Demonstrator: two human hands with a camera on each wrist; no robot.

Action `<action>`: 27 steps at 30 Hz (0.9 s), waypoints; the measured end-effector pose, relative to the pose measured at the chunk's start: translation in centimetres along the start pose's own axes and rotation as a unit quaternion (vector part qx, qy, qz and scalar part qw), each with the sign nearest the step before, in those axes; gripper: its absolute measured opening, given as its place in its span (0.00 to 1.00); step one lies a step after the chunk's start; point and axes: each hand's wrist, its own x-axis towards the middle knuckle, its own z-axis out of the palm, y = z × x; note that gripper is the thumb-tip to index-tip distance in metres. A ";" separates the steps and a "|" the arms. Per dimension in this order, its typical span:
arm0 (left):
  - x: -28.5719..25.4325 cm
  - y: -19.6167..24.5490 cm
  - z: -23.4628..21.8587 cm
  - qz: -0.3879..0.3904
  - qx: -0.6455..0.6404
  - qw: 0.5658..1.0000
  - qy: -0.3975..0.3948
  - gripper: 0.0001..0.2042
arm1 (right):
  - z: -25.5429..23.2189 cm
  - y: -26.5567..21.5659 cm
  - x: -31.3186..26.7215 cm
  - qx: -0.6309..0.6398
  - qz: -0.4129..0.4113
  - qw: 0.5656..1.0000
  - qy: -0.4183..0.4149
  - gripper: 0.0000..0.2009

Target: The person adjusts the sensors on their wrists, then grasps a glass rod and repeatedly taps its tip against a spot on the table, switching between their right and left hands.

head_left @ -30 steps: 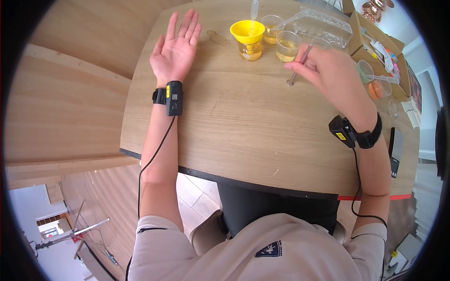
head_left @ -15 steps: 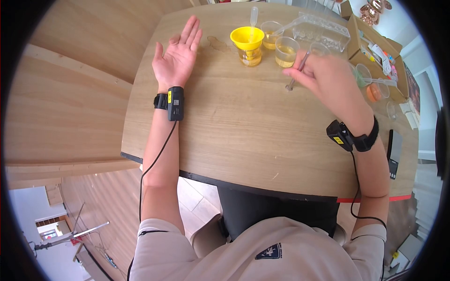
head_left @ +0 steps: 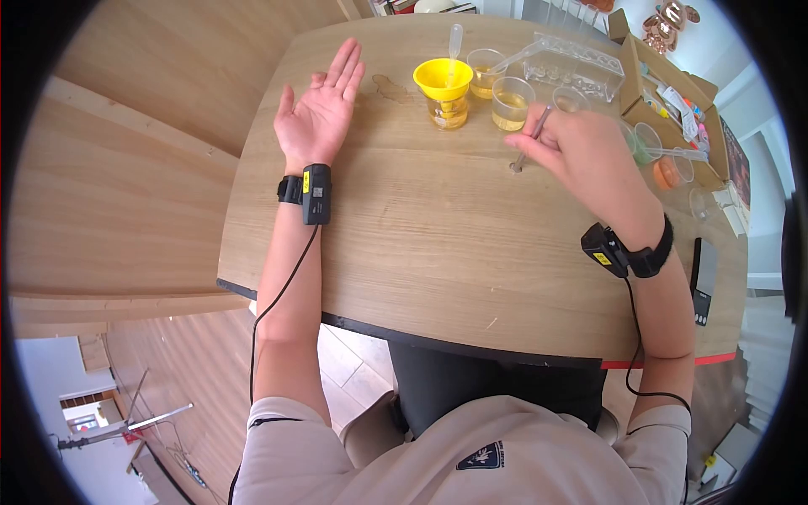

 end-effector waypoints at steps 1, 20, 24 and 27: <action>0.0 -0.1 0.1 0.006 0.012 1.000 0.001 0.29 | 0.0 -0.1 0.0 -0.002 0.002 1.000 -0.002 0.15; -0.5 -1.0 1.2 0.047 0.028 0.998 0.035 0.44 | 0.2 0.1 0.0 0.000 0.002 1.000 -0.009 0.16; -0.4 -0.3 0.1 0.020 -0.007 1.000 -0.010 0.43 | 0.2 0.1 0.0 0.005 0.004 1.000 -0.009 0.16; -0.5 0.0 -0.5 -0.003 -0.021 0.998 -0.051 0.42 | 0.2 0.0 0.1 0.003 0.011 1.000 -0.017 0.16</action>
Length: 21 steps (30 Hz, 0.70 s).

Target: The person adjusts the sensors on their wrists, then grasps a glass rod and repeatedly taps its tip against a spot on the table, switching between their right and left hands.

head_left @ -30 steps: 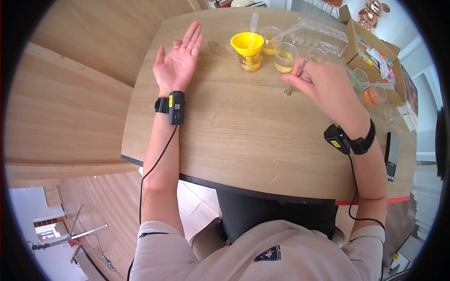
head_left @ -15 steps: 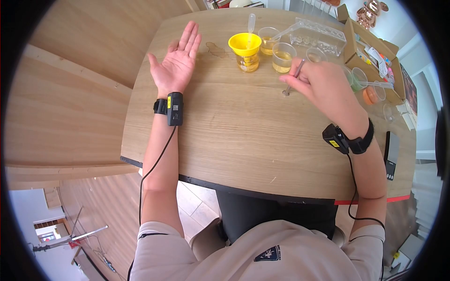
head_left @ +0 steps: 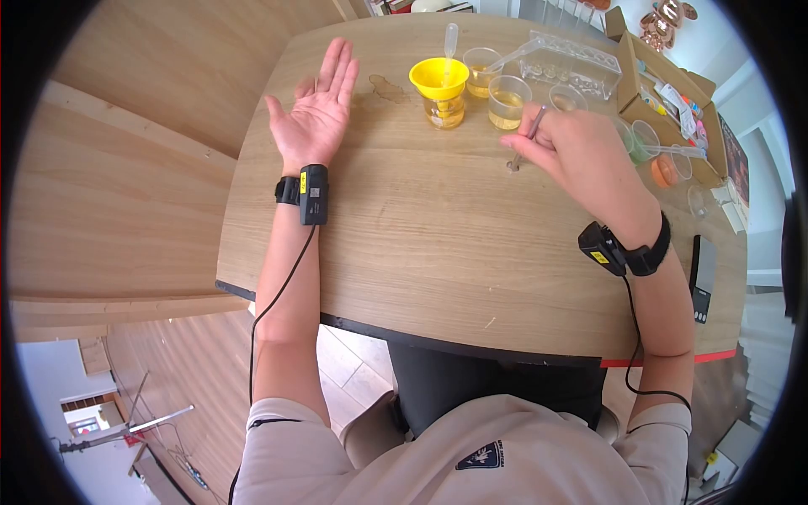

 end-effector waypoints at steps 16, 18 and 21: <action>0.0 0.9 -2.4 -0.030 0.010 0.991 -0.131 0.46 | 0.1 0.0 0.0 -0.005 -0.002 1.000 -0.004 0.16; -0.2 0.2 -0.2 0.003 0.053 0.998 -0.022 0.45 | 0.1 0.0 0.0 -0.003 -0.003 1.000 -0.004 0.16; -0.3 0.7 0.0 0.004 0.074 0.995 0.061 0.44 | 0.1 0.0 0.0 -0.004 -0.001 1.000 -0.008 0.16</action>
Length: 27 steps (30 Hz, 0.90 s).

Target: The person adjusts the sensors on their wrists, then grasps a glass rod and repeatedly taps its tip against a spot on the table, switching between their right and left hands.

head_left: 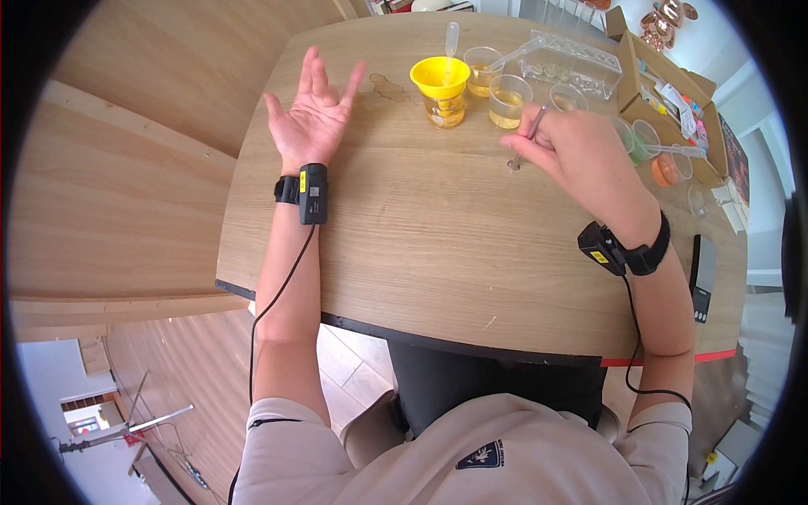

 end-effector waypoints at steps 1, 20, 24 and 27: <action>0.0 0.3 -0.4 -0.032 -0.019 0.999 -0.028 0.45 | 0.0 0.0 0.0 -0.002 0.002 1.000 -0.004 0.16; 0.0 1.0 -1.2 -0.037 -0.074 0.997 0.001 0.38 | 0.2 0.1 0.0 0.000 -0.008 1.000 0.003 0.16; 0.1 1.2 -1.6 -0.065 -0.089 0.992 -0.059 0.37 | 0.3 0.1 0.0 0.005 -0.009 1.000 0.003 0.15; -0.1 1.0 -1.1 -0.061 -0.087 0.993 -0.047 0.37 | 0.3 0.2 0.0 0.005 -0.010 1.000 0.004 0.16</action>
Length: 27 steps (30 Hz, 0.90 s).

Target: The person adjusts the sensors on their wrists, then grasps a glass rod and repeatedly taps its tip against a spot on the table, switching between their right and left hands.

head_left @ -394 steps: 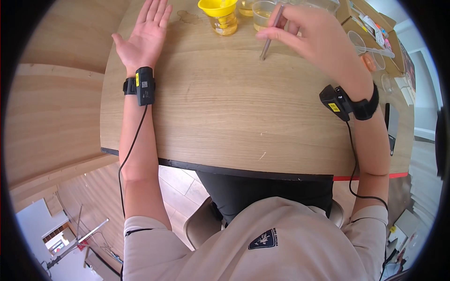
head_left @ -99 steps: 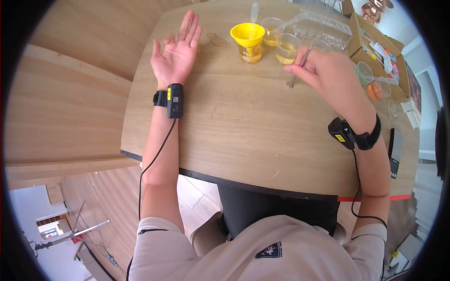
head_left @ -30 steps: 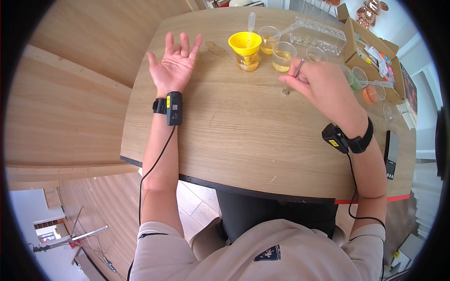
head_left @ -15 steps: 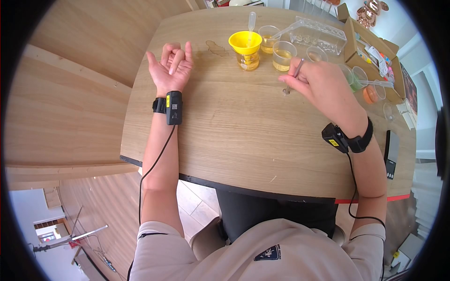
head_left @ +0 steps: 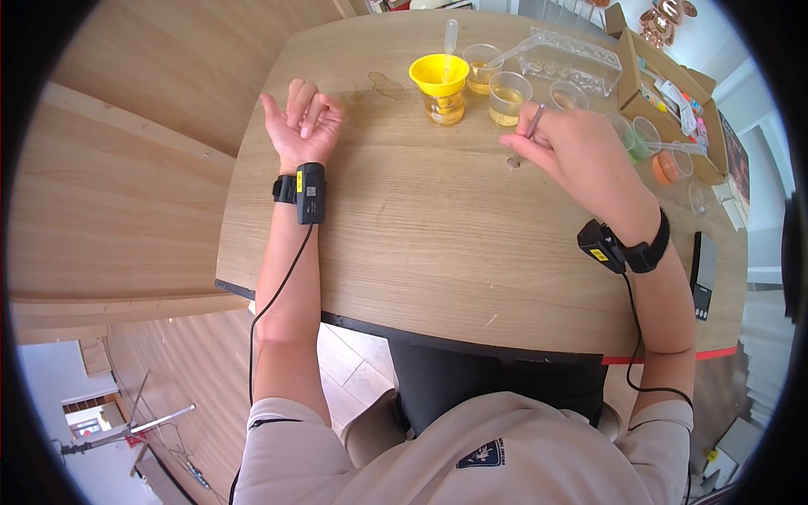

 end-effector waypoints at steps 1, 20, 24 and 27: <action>0.0 -0.2 0.3 -0.001 -0.005 1.000 -0.003 0.36 | 0.0 0.0 0.0 0.000 0.000 1.000 0.000 0.16; 0.1 -0.2 0.4 -0.004 0.000 1.000 0.002 0.37 | -0.2 0.2 0.1 0.036 0.005 0.999 0.015 0.15; 0.0 -0.2 0.2 -0.005 0.001 1.000 0.001 0.37 | -0.9 1.4 0.3 0.139 0.024 0.990 -0.031 0.12; 0.1 -0.2 0.1 -0.010 0.004 1.000 -0.006 0.37 | -0.8 2.1 0.5 0.214 -0.025 0.977 -0.008 0.11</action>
